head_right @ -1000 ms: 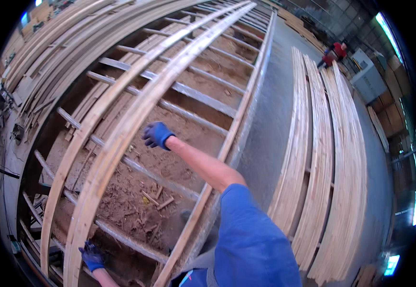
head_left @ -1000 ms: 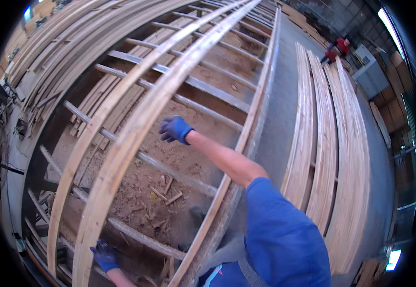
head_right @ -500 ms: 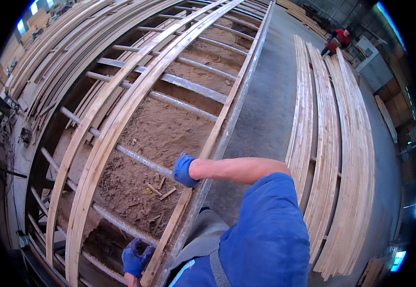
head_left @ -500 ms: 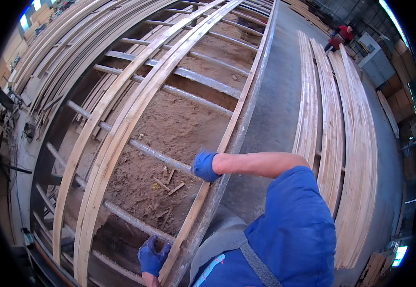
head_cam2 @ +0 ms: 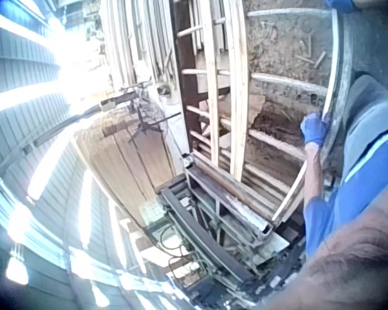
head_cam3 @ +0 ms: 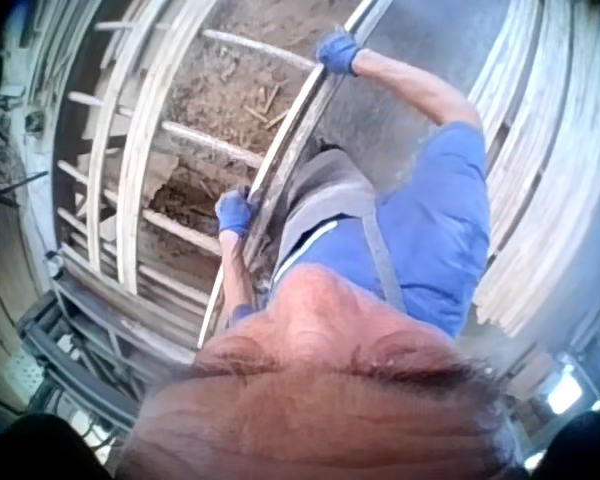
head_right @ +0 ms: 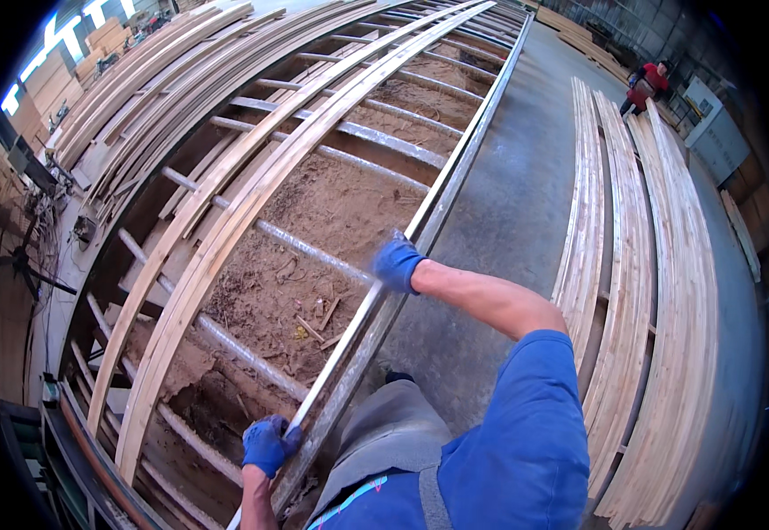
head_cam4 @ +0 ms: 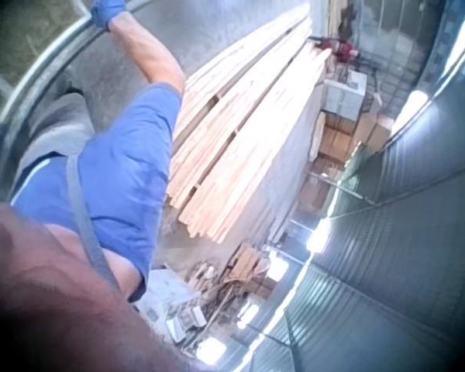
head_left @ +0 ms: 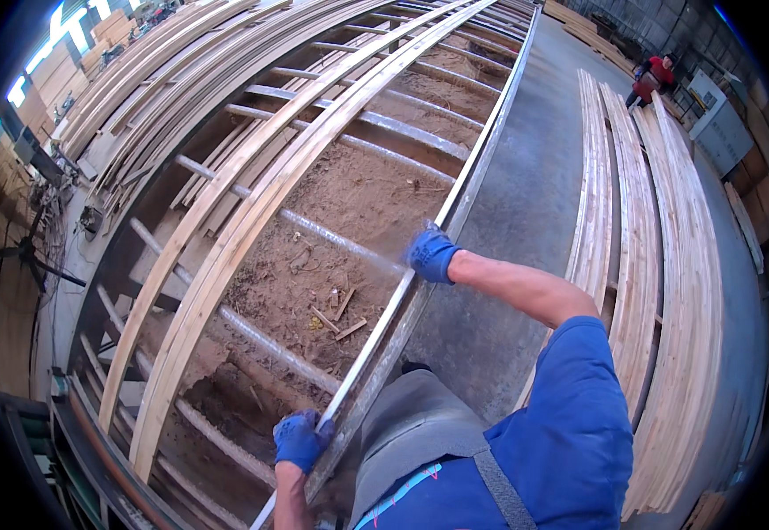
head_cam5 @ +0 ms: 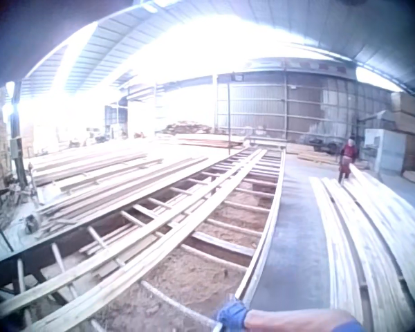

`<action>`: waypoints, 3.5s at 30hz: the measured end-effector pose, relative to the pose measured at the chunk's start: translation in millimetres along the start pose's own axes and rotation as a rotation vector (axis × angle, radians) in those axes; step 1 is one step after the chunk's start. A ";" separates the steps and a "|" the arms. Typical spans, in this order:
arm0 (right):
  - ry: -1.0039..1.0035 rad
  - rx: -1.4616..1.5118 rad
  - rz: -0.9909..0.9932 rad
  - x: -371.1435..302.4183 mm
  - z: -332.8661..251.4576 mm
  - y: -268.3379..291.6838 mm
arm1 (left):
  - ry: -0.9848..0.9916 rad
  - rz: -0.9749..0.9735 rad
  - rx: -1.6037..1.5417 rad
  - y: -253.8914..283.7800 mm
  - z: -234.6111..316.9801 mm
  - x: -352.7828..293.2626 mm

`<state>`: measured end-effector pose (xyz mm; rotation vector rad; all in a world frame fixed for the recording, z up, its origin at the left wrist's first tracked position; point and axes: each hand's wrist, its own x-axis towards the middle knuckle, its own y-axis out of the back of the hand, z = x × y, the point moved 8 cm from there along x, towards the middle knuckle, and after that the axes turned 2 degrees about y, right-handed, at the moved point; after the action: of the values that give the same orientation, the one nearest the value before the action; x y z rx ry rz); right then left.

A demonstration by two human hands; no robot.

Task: The person assembles a wooden panel by placing planks onto a metal frame and applying a white adhesive substance. They use a brush to spread the adhesive and a roller to press the planks into place, ensuring they are aligned and secure. The process involves repetitive handling of planks and tools within a workshop environment.

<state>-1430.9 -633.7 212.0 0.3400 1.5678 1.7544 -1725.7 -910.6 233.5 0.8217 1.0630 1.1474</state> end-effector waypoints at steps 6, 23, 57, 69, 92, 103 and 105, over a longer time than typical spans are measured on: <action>-0.079 -0.037 -0.014 -14.4 -19.5 13.2 | 0.030 0.149 0.162 -16.7 12.8 -16.3; -1.272 0.967 -0.252 -618.8 -256.1 -455.7 | -0.013 -0.153 -0.412 -67.5 -0.2 -3.2; -1.890 1.819 1.197 -1109.3 -708.7 -347.0 | -0.100 -1.202 0.289 -496.3 367.5 -393.8; -3.335 1.772 2.105 -1367.9 -1151.3 -424.8 | -0.273 -1.467 -0.202 -726.4 881.3 -685.8; -2.974 2.087 1.041 -1986.3 -932.5 -797.6 | -0.358 -1.421 -0.249 -965.7 1221.6 -1102.2; -2.860 2.401 1.538 -2032.3 -871.6 -954.4 | -0.514 -1.081 0.132 -1055.8 1199.1 -1186.3; -2.675 2.400 1.817 -2035.8 -843.0 -975.8 | -0.467 -0.992 0.108 -1064.0 1166.0 -1189.7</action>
<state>-231.2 -2653.5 -325.2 -2.3206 0.4939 1.5875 -370.4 -2306.5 -115.4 0.4848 0.9449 0.0527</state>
